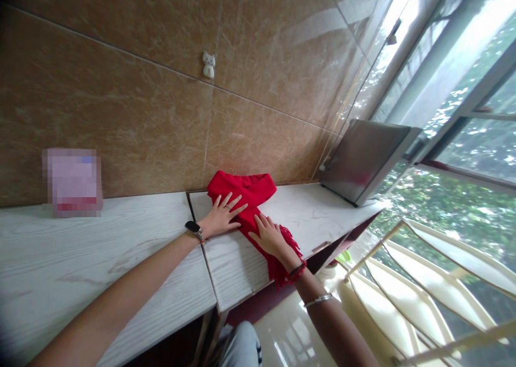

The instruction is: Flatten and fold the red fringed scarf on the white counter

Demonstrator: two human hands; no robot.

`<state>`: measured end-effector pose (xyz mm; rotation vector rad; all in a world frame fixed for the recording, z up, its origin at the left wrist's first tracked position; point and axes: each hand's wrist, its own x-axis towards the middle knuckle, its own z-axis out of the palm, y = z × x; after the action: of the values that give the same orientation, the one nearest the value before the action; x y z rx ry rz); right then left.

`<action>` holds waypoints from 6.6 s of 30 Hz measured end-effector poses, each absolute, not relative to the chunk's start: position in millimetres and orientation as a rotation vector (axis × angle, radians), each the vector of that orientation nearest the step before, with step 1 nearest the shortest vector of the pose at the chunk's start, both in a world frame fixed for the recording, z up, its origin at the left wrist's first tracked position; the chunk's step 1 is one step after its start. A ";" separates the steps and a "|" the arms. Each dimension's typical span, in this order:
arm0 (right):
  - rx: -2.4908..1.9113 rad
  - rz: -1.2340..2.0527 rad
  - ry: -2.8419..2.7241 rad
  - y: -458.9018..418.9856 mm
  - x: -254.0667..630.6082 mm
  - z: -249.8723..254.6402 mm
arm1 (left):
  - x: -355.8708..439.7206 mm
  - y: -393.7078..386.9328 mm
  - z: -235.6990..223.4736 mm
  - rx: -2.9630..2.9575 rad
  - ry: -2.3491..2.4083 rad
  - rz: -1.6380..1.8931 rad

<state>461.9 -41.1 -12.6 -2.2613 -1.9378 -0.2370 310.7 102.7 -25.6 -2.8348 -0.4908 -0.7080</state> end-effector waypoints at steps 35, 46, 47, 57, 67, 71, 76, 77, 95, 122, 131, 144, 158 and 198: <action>-1.411 0.086 -2.555 89.6 43.6 -55.6 | -275.8 69.8 -38.2 -1.970 -1.782 -0.579; -1.357 -0.045 -2.433 102.2 55.5 -98.7 | -305.5 90.2 -51.1 -1.671 -2.315 -0.487; -1.339 -0.031 -2.427 104.4 51.2 -98.2 | -305.8 90.1 -49.0 -1.679 -2.305 -0.489; -0.958 0.438 -2.218 119.7 -97.3 -65.6 | -287.2 69.0 -36.7 -2.174 -1.999 -0.735; -1.219 0.530 -1.960 121.1 -83.5 -65.1 | -306.4 66.7 -20.3 -1.694 -1.968 -1.089; -1.116 0.614 -1.793 129.4 -83.4 -67.4 | -329.5 69.2 -34.6 -1.446 -2.348 -0.958; -1.055 0.708 -1.492 142.7 -72.4 -68.0 | -330.1 71.5 -43.7 -1.549 -2.314 -0.934; -1.057 0.713 -1.432 145.8 -66.2 -65.7 | -329.0 71.3 -43.3 -1.532 -2.290 -0.955; -1.632 0.109 -1.469 112.0 147.9 -47.6 | -278.8 61.8 -40.0 -2.660 -1.656 -0.825; -1.243 0.176 -2.174 92.8 131.5 -18.8 | -184.5 65.1 -36.2 -1.899 -1.957 -1.067; -1.333 0.165 -1.569 98.7 150.3 -15.4 | -214.8 66.6 -33.7 -1.515 -2.158 -1.126; -1.082 -0.192 -1.806 86.0 140.5 -15.7 | -172.9 44.6 -26.6 -2.160 -1.362 -0.900; -0.942 -0.008 -2.571 75.3 111.3 -24.2 | -157.5 52.0 -36.1 -2.637 -1.226 -0.576; -1.062 -0.029 -2.295 66.9 110.1 -15.1 | -149.1 65.0 -20.8 -2.450 -1.310 -0.920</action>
<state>110.1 66.9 -15.1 -1.0619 -2.2946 -0.0292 -149.1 65.0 -20.8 -2.4500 -1.3097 -0.9204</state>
